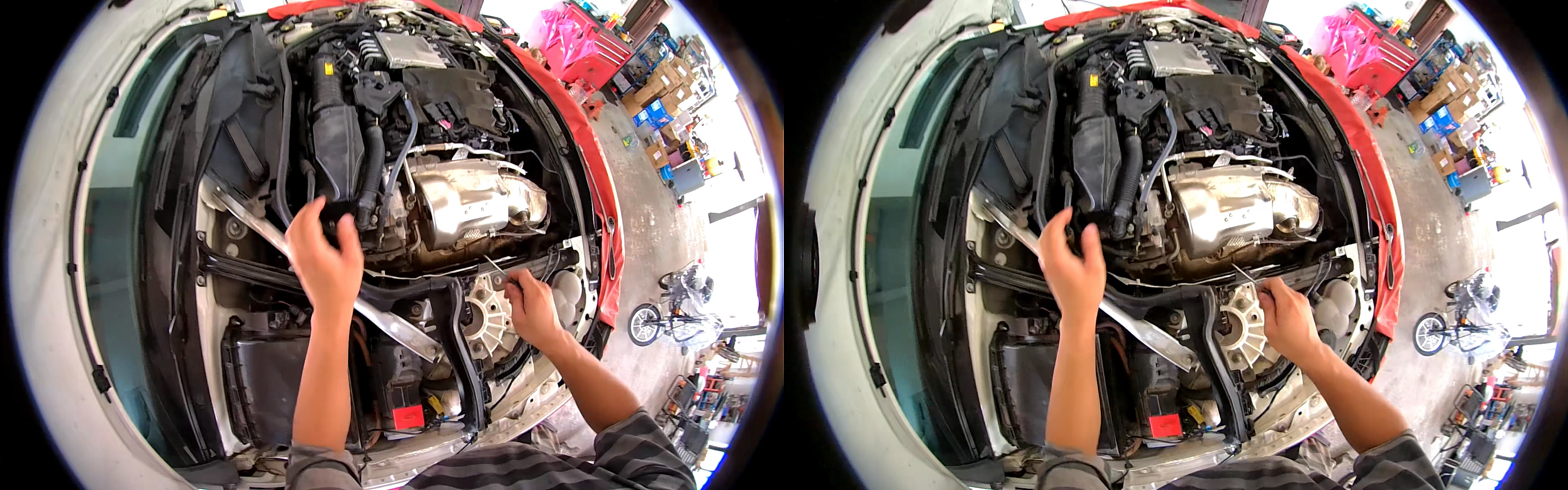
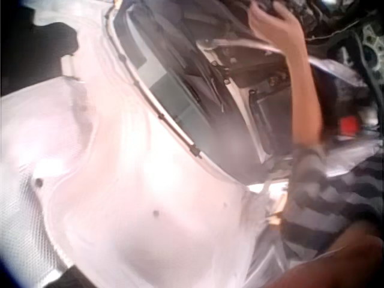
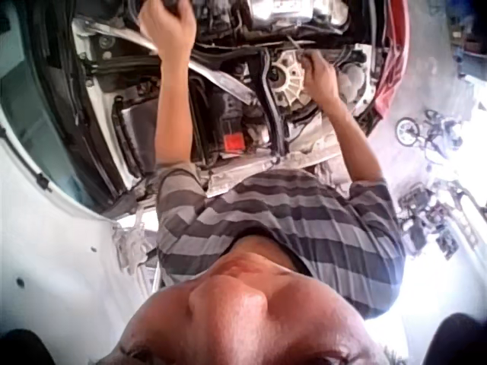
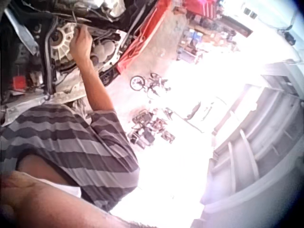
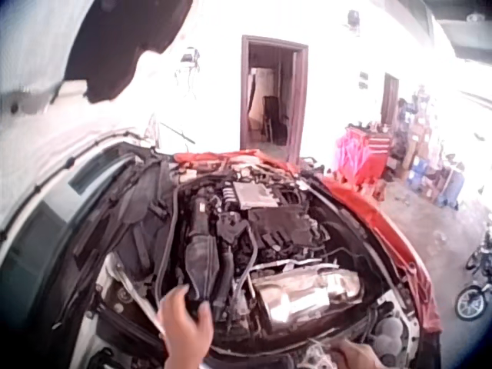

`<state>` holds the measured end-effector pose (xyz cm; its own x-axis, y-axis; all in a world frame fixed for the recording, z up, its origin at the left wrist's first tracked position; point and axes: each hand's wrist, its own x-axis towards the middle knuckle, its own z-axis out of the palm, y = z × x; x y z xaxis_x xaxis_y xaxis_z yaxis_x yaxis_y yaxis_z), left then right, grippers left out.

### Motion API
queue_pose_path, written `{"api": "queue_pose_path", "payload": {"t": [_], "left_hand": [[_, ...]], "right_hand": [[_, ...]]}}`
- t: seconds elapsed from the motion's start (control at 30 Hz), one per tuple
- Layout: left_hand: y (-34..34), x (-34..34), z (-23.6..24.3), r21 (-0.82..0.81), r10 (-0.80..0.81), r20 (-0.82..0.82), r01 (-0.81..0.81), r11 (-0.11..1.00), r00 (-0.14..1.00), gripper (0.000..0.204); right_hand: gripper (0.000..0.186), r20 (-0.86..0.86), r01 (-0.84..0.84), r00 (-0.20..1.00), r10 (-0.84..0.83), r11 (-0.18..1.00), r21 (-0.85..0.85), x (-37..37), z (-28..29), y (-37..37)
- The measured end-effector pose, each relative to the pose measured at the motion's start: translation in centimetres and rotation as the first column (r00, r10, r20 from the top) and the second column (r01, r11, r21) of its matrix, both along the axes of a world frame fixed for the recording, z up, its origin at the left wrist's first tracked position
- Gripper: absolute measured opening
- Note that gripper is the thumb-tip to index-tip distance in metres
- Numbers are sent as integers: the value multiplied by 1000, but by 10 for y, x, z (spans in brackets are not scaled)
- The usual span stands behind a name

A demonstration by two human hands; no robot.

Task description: The person works on a car engine, manipulating various hoses, connectors, and parts. They use a screwdriver and an impact driver to detach and handle engine components like an air intake hose and an ECU unit.

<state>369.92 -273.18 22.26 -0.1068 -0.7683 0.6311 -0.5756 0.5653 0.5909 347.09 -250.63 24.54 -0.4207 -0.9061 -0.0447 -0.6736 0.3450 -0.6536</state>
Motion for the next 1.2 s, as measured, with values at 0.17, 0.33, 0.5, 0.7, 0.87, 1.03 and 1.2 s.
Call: {"api": "queue_pose_path", "payload": {"t": [0.17,0.33,0.5,0.7,0.87,1.03,1.2], "left_hand": [[-109,-73,-1,56,100,419,-135,989,903,62],[-193,-111,-5,418,117,634,-467,779,764,86],[-226,-149,-13,499,161,708,-648,576,688,117],[-228,-147,6,570,-12,739,-615,545,673,107],[-225,-153,16,503,-36,798,-633,589,602,100],[-232,-139,4,463,13,800,-631,622,600,102],[-221,-104,6,584,-133,664,-399,707,736,99]], "right_hand": [[11,98,22,995,-15,998,-64,25,-24,29],[11,185,2,983,-3,1000,5,65,-56,66],[12,109,76,992,-60,986,-149,77,-77,72],[17,144,49,990,-13,967,-250,75,-83,70],[16,128,36,992,5,948,-317,71,-89,65],[15,141,20,990,29,940,-339,68,-83,63],[12,156,17,987,41,935,-353,74,-91,70]]}}
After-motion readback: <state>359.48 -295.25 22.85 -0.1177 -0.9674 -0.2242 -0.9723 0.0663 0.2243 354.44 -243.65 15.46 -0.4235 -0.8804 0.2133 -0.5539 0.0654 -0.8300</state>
